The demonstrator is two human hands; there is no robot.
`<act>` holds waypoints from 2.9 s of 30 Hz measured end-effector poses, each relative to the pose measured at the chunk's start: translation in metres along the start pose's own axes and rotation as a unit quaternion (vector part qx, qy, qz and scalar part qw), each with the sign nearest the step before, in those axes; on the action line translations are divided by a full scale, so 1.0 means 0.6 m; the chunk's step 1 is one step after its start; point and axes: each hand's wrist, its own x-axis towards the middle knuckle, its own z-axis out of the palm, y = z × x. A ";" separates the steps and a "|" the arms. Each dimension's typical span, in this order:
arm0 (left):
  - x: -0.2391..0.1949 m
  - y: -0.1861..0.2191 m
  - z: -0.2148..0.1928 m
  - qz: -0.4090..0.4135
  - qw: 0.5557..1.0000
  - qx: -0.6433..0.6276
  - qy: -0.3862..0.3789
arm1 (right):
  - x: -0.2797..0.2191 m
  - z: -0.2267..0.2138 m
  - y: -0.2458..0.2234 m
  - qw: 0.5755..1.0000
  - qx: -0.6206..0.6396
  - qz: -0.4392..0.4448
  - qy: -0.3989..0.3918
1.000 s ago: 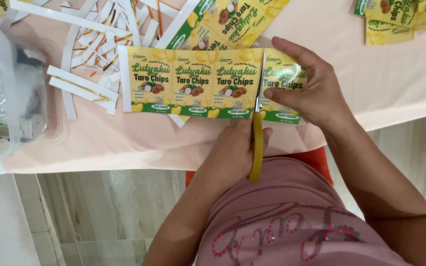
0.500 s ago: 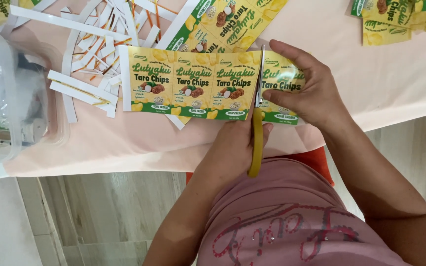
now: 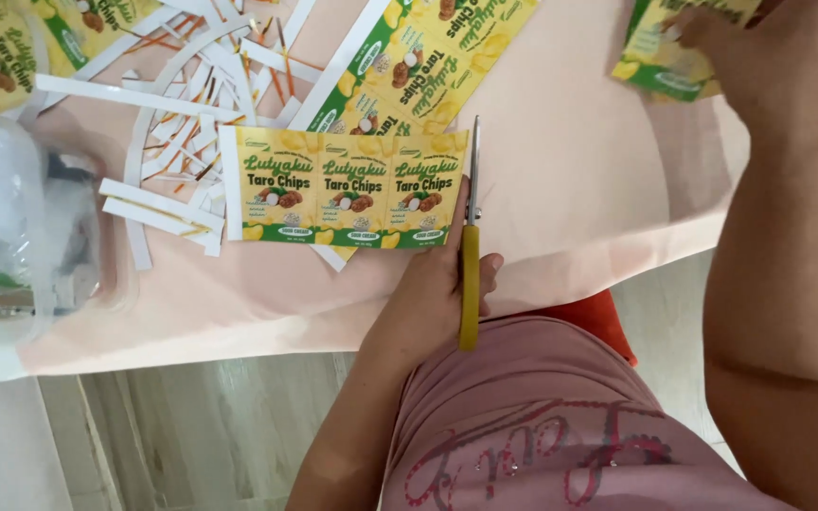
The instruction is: The person uses yellow-handled scissors to cut a sheet of printed Lutyaku Taro Chips labels into individual pieces. They repeatedly trim the edges and separate the labels, placing the cut pieces on the table.
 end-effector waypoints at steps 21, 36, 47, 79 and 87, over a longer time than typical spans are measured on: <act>-0.018 -0.012 0.019 -0.001 0.989 0.151 -0.002 | 0.018 0.164 -0.341 0.844 -0.084 -0.006 -0.529; -0.056 -0.002 0.004 0.077 0.993 0.021 0.085 | -0.043 0.127 -0.218 0.668 0.669 0.199 -0.258; 0.009 0.025 -0.010 0.234 0.936 0.156 0.211 | -0.068 0.170 -0.277 0.762 0.600 0.240 -0.030; 0.026 0.029 -0.035 0.164 0.946 0.214 0.179 | -0.067 0.161 -0.282 0.807 0.556 0.190 -0.058; 0.026 0.025 -0.034 0.178 0.942 0.210 0.191 | -0.070 0.162 -0.283 0.809 0.556 0.182 -0.050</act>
